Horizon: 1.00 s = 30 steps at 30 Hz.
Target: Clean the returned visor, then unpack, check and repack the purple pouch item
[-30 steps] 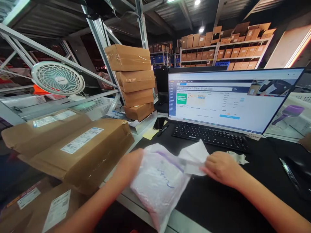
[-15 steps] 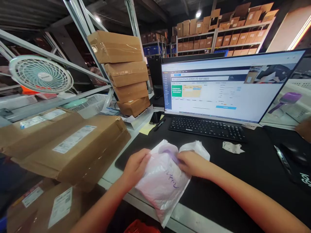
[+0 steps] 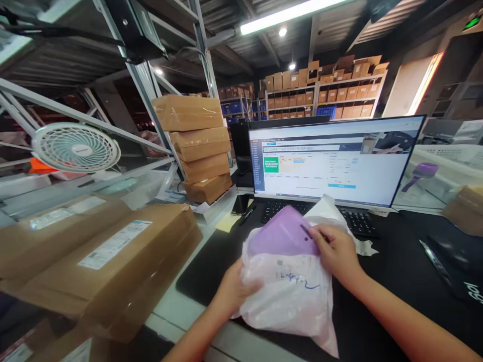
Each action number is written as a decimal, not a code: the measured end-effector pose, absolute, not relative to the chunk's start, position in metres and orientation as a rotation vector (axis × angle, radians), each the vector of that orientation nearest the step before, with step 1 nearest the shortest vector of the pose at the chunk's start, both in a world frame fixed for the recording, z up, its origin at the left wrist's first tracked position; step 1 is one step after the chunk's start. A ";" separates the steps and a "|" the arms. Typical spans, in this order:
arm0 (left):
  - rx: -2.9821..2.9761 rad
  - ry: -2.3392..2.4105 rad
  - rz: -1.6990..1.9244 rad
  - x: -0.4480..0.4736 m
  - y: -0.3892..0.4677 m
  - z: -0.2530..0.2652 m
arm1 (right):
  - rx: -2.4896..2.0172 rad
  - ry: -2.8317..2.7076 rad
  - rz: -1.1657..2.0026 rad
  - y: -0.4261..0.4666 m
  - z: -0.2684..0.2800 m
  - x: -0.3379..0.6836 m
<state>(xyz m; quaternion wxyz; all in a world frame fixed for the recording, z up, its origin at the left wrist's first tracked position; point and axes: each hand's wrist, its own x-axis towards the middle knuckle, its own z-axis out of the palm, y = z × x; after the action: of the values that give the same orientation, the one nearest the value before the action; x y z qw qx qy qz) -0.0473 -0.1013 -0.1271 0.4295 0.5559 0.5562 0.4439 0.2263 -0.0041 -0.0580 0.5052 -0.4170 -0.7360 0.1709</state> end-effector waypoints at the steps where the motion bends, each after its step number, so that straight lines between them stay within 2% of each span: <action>1: 1.386 1.355 1.082 -0.041 -0.101 -0.126 | -1.029 -1.635 0.456 0.004 -0.055 0.233; 4: 1.440 1.402 1.017 -0.035 -0.102 -0.128 | -0.975 -1.260 0.738 0.028 -0.043 0.259; 7: 1.503 1.704 0.941 -0.048 -0.102 -0.136 | -0.907 -1.143 1.033 0.039 -0.033 0.278; 9: 1.501 1.962 0.886 -0.063 -0.102 -0.139 | -0.913 -1.120 1.078 0.036 -0.028 0.281; 12: 1.630 2.225 1.028 -0.080 -0.103 -0.131 | -0.919 -1.181 1.019 0.022 -0.025 0.271; 16: 1.797 1.861 1.232 -0.064 -0.103 -0.108 | -0.914 -1.374 0.941 -0.003 -0.027 0.251; 21: 1.612 1.202 1.282 -0.011 -0.080 -0.100 | -0.812 -1.465 0.923 -0.030 -0.038 0.234; 26: 1.313 1.188 1.736 0.011 -0.060 -0.094 | -0.748 -1.582 1.003 -0.047 -0.046 0.220; 30: 0.806 1.052 1.891 0.001 -0.053 -0.096 | -0.721 -1.729 1.143 -0.048 -0.052 0.214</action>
<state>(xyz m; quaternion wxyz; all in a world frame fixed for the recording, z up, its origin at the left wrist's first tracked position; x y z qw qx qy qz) 0.0009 -0.0531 -0.0961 0.4042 0.3192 0.4165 0.7492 0.2144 -0.0480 -0.0525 0.4559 -0.2924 -0.7012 0.4637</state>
